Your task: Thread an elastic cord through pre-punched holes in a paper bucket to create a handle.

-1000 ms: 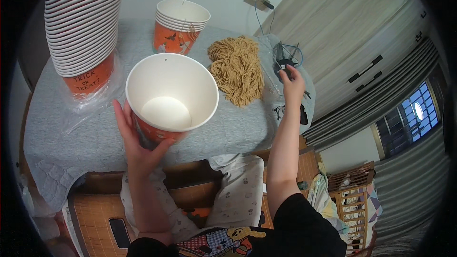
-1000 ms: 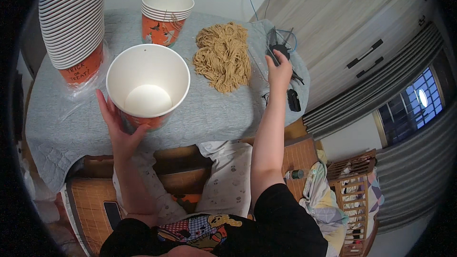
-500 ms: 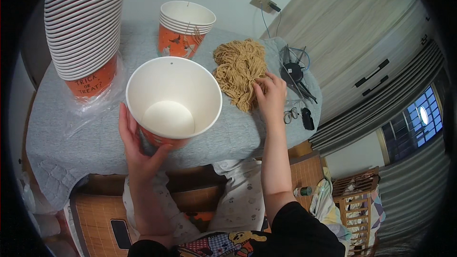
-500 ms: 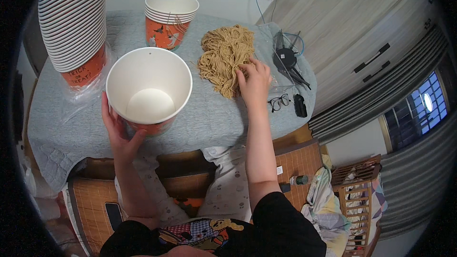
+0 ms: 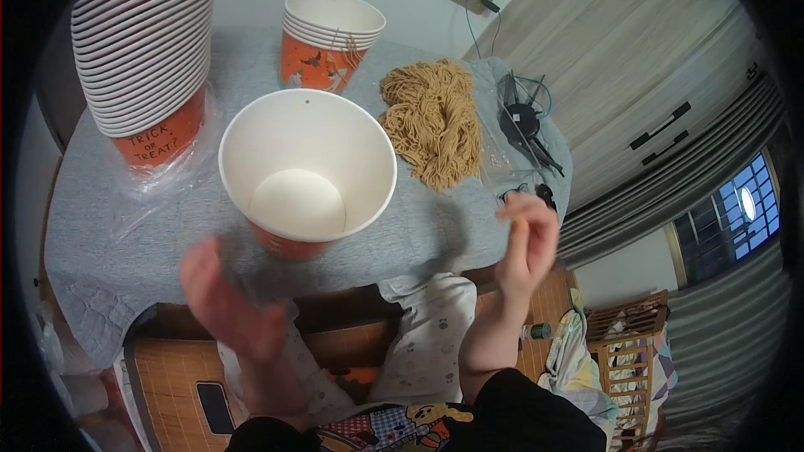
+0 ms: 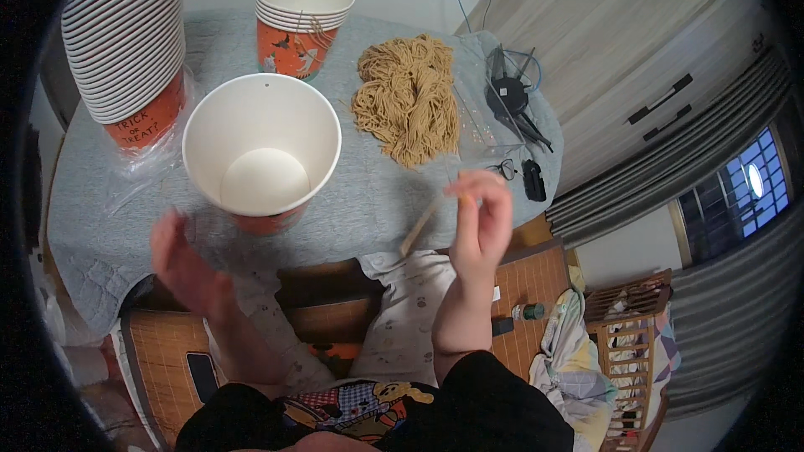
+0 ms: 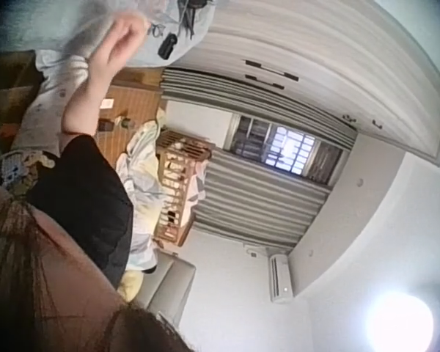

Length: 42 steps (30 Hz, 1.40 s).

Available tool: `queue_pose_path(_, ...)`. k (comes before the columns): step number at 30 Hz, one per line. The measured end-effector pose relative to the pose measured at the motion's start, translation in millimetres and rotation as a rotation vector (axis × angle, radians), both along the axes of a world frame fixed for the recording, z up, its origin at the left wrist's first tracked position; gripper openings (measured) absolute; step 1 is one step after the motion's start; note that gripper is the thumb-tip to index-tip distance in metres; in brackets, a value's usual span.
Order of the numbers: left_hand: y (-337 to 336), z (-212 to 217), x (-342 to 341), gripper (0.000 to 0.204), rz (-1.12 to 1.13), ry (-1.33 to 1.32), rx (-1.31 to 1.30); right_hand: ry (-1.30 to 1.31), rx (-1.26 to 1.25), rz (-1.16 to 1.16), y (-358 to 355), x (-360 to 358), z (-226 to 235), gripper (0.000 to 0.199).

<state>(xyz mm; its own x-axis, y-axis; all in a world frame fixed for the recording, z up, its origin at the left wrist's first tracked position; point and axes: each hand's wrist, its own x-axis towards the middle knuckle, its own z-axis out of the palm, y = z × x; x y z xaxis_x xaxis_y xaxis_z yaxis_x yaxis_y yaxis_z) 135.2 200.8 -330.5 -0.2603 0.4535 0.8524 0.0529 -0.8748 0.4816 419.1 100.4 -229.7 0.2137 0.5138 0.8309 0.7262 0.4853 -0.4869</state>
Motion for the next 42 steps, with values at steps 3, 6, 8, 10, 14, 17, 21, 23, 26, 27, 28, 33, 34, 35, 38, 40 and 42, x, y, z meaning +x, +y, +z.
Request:
queue_pose_path(3, -31, 31, -11, 0.042, -0.811, 0.15, -0.042, 0.026, 0.097, 0.083, -33, -37, 3, 0.008)
queue_pose_path(6, -39, 58, 26, 0.034, -1.416, 0.6, -0.105, -0.006, -0.06, 0.123, -51, -50, -4, 0.01)
queue_pose_path(8, -57, 59, 36, 0.044, -1.491, 0.745, -0.347, -0.01, -0.236, 0.049, -55, -63, -6, 0.012)
queue_pose_path(10, -59, 62, 36, 0.05, -1.44, 0.784, -0.631, -0.099, -0.371, 0.093, -50, -70, -4, 0.015)
queue_pose_path(14, -62, 41, 43, 0.04, -1.148, 0.356, -0.743, -0.203, -0.497, 0.191, -56, -77, -8, 0.017)
queue_pose_path(17, -49, 35, 46, 0.023, -1.073, 0.192, -0.697, -0.199, -0.61, 0.258, -55, -89, -24, 0.017)
queue_pose_path(21, -40, 33, 31, 0.024, -1.138, 0.182, -0.789, -0.05, -0.753, 0.33, -56, -96, -47, 0.014)
queue_pose_path(23, -39, 36, 26, 0.026, -1.155, 0.156, -0.817, 0.036, -0.794, 0.351, -57, -97, -55, 0.014)
queue_pose_path(26, -39, 37, 23, 0.028, -1.282, 0.199, -0.945, 0.149, -0.854, 0.391, -57, -95, -59, 0.016)
queue_pose_path(27, -41, 36, 28, 0.031, -1.267, 0.194, -0.909, 0.071, -0.8, 0.373, -53, -92, -58, 0.018)
queue_pose_path(28, -43, 36, 31, 0.034, -1.252, 0.19, -0.873, -0.006, -0.745, 0.353, -51, -90, -57, 0.02)
queue_pose_path(33, -45, 38, 43, 0.015, -1.031, 0.327, -0.824, 0.191, -0.538, 0.246, -54, -88, -62, 0.03)
queue_pose_path(34, -46, 38, 46, 0.008, -0.915, 0.41, -0.834, 0.2, -0.411, 0.249, -52, -90, -61, 0.031)
queue_pose_path(35, -47, 37, 49, 0.008, -0.922, 0.414, -0.834, 0.207, -0.284, 0.249, -49, -92, -61, 0.033)
queue_pose_path(38, -48, 28, 57, 0.014, -0.688, 0.499, -0.823, 0.137, -0.384, 0.159, -36, -108, -54, 0.047)
queue_pose_path(40, -48, 20, 57, 0.026, -0.631, 0.48, -0.786, 0.126, -0.399, 0.092, -28, -116, -60, 0.049)
queue_pose_path(42, -47, 16, 58, 0.032, -0.65, 0.451, -0.752, 0.186, -0.425, 0.051, -23, -115, -71, 0.047)
